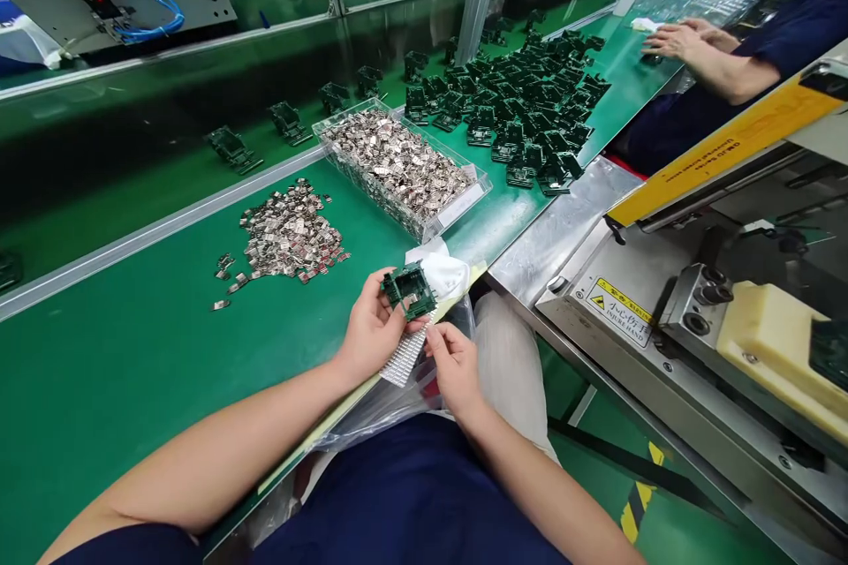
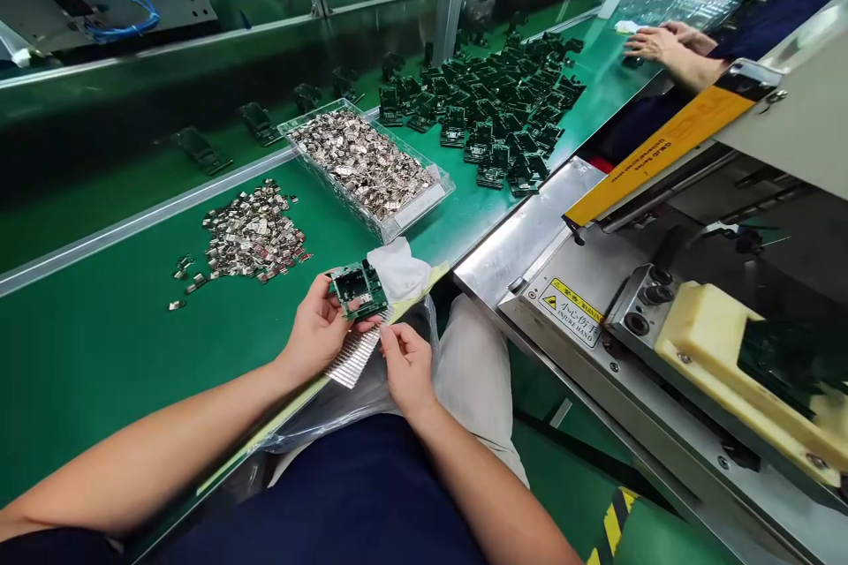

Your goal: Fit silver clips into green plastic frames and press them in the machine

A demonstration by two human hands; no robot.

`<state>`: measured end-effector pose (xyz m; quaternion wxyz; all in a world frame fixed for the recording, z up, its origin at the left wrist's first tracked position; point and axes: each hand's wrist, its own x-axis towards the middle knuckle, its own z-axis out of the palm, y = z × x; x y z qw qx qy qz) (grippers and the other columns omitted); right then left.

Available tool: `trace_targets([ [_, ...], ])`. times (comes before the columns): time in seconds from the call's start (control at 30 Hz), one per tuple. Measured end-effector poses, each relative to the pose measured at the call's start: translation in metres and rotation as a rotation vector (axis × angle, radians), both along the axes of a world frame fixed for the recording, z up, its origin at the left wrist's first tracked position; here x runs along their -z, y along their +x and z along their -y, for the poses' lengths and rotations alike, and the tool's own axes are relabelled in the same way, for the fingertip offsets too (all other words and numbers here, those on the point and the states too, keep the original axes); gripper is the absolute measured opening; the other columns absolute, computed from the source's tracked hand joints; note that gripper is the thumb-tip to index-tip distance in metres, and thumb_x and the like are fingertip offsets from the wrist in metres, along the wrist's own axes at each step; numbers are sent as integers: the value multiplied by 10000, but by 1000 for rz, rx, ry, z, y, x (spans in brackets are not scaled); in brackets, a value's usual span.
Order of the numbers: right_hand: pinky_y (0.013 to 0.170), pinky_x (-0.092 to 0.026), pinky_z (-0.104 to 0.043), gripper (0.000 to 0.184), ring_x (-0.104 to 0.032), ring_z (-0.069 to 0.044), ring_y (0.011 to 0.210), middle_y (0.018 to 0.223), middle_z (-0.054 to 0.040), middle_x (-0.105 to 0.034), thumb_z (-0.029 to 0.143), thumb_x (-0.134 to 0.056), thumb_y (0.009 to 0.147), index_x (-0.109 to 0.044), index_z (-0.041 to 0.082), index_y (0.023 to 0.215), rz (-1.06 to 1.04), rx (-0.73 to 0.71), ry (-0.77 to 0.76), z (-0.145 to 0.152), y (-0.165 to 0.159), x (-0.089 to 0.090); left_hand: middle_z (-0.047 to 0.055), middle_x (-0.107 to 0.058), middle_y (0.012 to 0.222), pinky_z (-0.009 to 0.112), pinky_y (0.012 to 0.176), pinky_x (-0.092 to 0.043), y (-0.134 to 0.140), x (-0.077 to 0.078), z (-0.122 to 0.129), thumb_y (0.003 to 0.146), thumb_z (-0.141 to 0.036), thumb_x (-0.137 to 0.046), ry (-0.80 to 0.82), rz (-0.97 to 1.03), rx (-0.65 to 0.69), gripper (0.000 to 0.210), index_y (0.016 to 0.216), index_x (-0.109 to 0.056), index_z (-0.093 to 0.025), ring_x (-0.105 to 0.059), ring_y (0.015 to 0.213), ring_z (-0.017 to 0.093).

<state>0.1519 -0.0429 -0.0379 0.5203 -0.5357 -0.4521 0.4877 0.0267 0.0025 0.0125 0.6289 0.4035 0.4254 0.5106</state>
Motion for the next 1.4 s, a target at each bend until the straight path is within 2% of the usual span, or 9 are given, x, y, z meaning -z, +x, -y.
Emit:
trace_targets([
  [0.23, 609, -361, -295, 373, -411, -156, 618, 647, 7, -441, 442, -477, 944, -531, 204, 662, 138, -40, 151, 0, 5, 7, 51, -656, 964, 219, 544, -586, 3, -4, 0, 768, -450, -737, -38, -20, 6, 516, 1097, -424, -205, -712, 688, 155],
  [0.5, 661, -407, -324, 330, -477, -188, 684, 709, -26, -487, 368, -442, 969, -586, 214, 715, 262, -177, 235, 0, 17, 6, 37, -657, 939, 195, 529, -575, 3, -3, 0, 771, -460, -732, -32, -21, 4, 519, 1095, -413, -208, -704, 633, 130],
  [0.6, 678, -410, -328, 305, -478, -197, 699, 716, -30, -475, 310, -411, 971, -565, 218, 724, 402, -245, 257, -2, 24, 4, 23, -649, 903, 186, 521, -571, 3, -3, -1, 769, -459, -735, -37, -13, 6, 517, 1085, -412, -208, -694, 595, 115],
  [0.73, 672, -430, -326, 272, -506, -203, 687, 729, -47, -511, 244, -410, 943, -556, 213, 715, 671, -392, 201, -4, 31, 7, 24, -648, 895, 199, 521, -575, 2, -2, -1, 773, -464, -728, -45, -16, 13, 524, 1099, -407, -208, -691, 585, 120],
  [0.93, 559, -430, -274, 226, -536, -169, 544, 604, -32, -567, 131, -586, 833, -579, 205, 620, 709, -413, 80, 1, 35, 15, 12, -625, 893, 227, 558, -588, 0, 1, 0, 788, -448, -718, -33, -4, 15, 520, 1132, -402, -219, -680, 607, 118],
  [1.1, 558, -477, -285, 100, -631, -191, 589, 690, -25, -689, 202, -604, 866, -665, 221, 789, 644, -307, 49, 5, 51, -19, 26, -610, 984, 306, 718, -616, -1, 2, 2, 830, -406, -682, 77, 33, 55, 453, 1166, -428, -238, -664, 817, 149],
  [1.2, 628, -531, -314, 94, -676, -207, 680, 789, -33, -731, 288, -640, 875, -718, 235, 875, 484, -148, 78, 4, 56, -49, 27, -615, 947, 342, 781, -602, -3, 3, 4, 869, -397, -634, 130, 24, 94, 431, 1207, -424, -230, -663, 812, 153],
  [1.27, 687, -547, -332, 113, -693, -221, 757, 860, -41, -742, 286, -646, 877, -740, 244, 921, 400, -114, 109, 1, 54, -64, 32, -622, 923, 338, 783, -589, -4, 4, 6, 883, -383, -617, 158, 5, 109, 439, 1239, -416, -224, -667, 803, 159],
  [1.4, 669, -533, -326, 94, -678, -211, 726, 820, -32, -730, 252, -663, 861, -746, 252, 905, 301, -66, 148, -8, 36, -79, 44, -621, 912, 318, 755, -573, -8, 6, 8, 890, -360, -605, 182, -62, 94, 425, 1256, -440, -220, -642, 813, 171],
])
